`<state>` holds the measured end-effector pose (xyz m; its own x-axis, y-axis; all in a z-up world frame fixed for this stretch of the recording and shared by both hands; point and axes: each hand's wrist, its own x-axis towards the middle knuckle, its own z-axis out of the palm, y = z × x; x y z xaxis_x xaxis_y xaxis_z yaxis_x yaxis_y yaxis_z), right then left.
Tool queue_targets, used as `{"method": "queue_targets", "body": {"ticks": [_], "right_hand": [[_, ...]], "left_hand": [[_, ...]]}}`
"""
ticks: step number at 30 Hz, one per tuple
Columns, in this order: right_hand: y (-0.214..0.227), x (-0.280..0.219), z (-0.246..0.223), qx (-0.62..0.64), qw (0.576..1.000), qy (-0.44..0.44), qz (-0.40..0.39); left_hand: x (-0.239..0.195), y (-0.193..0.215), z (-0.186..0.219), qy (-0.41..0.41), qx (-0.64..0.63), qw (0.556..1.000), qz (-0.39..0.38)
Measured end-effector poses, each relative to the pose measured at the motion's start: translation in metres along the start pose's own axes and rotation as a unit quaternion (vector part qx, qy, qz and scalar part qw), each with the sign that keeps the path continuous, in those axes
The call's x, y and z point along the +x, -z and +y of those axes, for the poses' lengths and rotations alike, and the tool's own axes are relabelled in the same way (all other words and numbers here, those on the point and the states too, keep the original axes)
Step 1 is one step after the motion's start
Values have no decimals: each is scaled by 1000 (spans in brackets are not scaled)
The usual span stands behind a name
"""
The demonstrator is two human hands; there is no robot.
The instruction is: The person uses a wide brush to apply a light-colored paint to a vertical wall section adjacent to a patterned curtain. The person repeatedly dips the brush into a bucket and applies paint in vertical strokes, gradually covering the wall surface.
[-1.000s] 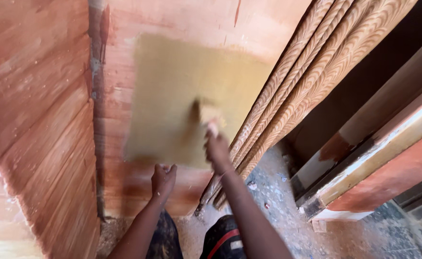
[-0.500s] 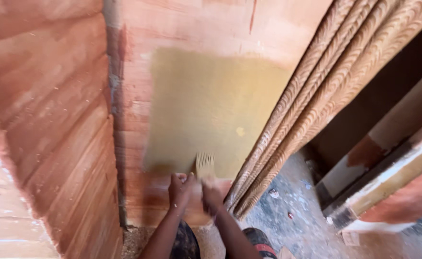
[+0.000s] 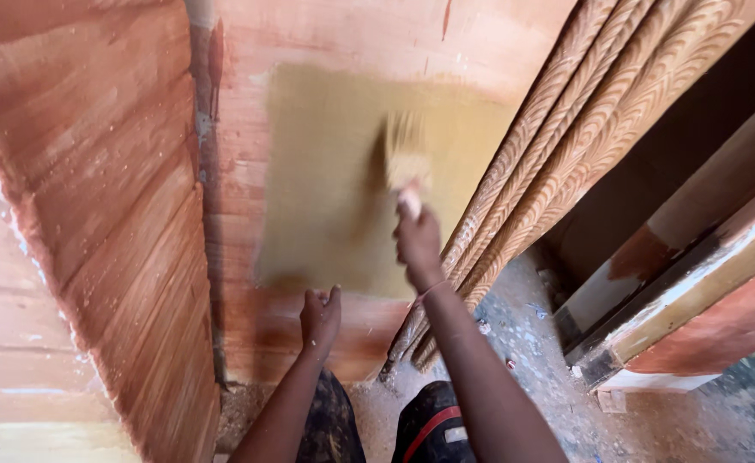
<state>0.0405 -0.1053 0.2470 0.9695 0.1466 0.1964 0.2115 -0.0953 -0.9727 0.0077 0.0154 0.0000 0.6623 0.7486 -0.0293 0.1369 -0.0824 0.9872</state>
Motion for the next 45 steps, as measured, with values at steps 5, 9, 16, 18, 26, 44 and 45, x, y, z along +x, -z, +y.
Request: {"method": "queue_targets", "body": {"ticks": [5, 9, 16, 18, 26, 44, 45], "right_hand": [[-1, -12, 1, 38, 999, -15, -3], [-14, -5, 135, 24, 997, -66, -32], [-23, -53, 343, 37, 956, -280, -81], [-23, -52, 333, -40, 964, -249, -88], [-8, 29, 52, -232, 945, 178, 144], [-26, -56, 340, 40, 930, -349, -111], [-27, -62, 349, 39, 924, -366, -106]], "left_hand": [[-10, 4, 5, -13, -7, 1000, -6], [-15, 10, 15, -5, -1, 1000, -19], [-30, 20, 35, 8, -26, 999, -43], [-36, 19, 37, -16, -17, 998, -53], [-25, 21, 30, -33, 13, 999, -11], [-17, 16, 21, -53, 18, 998, -14], [-15, 16, 21, -53, 24, 998, -9]]}}
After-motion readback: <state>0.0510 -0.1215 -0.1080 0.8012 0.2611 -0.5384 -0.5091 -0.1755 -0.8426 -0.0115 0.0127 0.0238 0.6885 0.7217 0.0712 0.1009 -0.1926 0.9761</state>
